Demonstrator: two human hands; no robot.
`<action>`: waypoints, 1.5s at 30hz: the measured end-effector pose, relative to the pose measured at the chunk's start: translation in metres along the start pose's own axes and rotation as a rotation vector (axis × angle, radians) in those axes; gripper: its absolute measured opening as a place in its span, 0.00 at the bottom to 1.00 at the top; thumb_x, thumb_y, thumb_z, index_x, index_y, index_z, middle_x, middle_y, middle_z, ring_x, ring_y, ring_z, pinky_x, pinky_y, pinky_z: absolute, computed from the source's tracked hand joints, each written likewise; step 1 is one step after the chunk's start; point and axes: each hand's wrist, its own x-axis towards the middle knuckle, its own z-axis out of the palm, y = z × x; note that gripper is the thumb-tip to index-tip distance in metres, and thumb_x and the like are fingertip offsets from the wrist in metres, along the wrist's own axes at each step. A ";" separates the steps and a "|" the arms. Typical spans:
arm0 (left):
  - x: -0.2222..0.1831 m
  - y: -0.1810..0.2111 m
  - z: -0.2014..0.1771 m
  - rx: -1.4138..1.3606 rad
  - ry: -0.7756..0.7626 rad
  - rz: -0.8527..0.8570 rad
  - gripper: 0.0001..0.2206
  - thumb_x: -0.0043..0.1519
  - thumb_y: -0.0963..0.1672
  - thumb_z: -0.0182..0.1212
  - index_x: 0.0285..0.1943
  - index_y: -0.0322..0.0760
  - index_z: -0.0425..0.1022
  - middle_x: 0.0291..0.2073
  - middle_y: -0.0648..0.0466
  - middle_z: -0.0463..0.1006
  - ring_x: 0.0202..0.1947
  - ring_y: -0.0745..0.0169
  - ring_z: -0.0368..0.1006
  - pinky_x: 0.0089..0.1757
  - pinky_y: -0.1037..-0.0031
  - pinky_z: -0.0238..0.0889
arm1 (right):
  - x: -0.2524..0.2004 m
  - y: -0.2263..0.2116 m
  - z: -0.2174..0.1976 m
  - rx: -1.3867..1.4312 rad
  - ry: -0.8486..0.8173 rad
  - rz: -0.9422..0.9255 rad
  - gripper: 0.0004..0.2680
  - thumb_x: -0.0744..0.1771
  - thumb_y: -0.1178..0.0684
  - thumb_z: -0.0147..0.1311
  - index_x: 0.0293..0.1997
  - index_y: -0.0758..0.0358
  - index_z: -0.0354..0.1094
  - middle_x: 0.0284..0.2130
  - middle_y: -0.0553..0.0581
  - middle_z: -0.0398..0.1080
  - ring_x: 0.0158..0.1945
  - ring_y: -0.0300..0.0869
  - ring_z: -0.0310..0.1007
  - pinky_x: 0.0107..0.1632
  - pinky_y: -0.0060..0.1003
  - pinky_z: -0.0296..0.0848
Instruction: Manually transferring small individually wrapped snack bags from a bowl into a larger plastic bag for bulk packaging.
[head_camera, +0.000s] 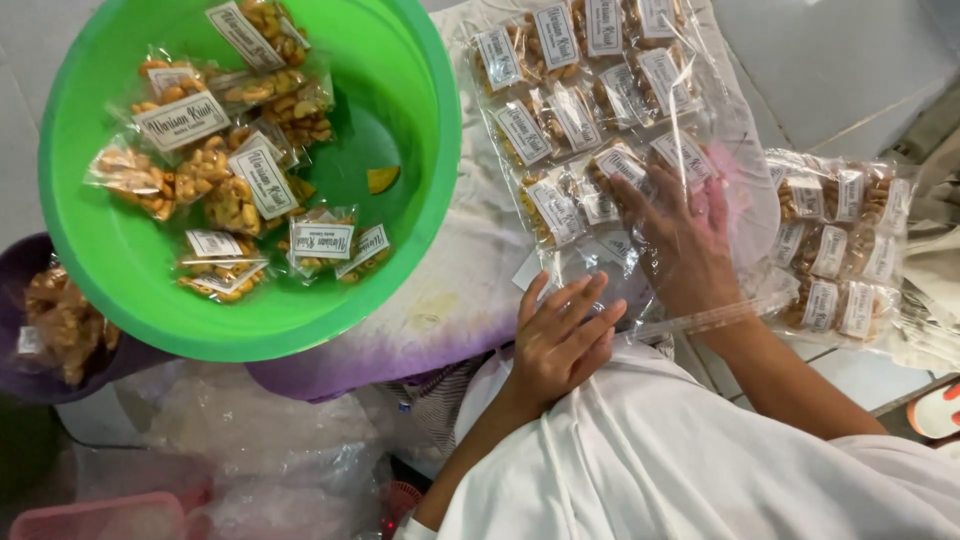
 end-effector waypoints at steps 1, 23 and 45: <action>0.000 0.000 0.000 0.000 0.004 -0.008 0.12 0.65 0.44 0.60 0.55 0.48 0.83 0.56 0.49 0.81 0.51 0.51 0.81 0.62 0.47 0.59 | 0.000 0.004 0.006 -0.004 -0.008 -0.003 0.34 0.62 0.63 0.59 0.78 0.44 0.51 0.69 0.69 0.55 0.64 0.76 0.61 0.69 0.75 0.42; -0.012 0.002 0.001 0.011 -0.007 -0.045 0.12 0.65 0.44 0.58 0.55 0.46 0.83 0.56 0.48 0.81 0.51 0.49 0.81 0.61 0.43 0.58 | 0.003 0.006 0.025 -0.056 0.123 0.027 0.18 0.74 0.49 0.44 0.76 0.42 0.56 0.69 0.63 0.59 0.67 0.57 0.60 0.60 0.53 0.47; -0.013 -0.005 -0.002 0.031 0.014 -0.010 0.12 0.64 0.43 0.58 0.55 0.47 0.83 0.56 0.50 0.82 0.46 0.54 0.82 0.61 0.47 0.60 | -0.003 0.083 0.074 -0.104 0.059 0.189 0.27 0.70 0.67 0.51 0.79 0.66 0.40 0.71 0.78 0.53 0.74 0.66 0.46 0.71 0.61 0.52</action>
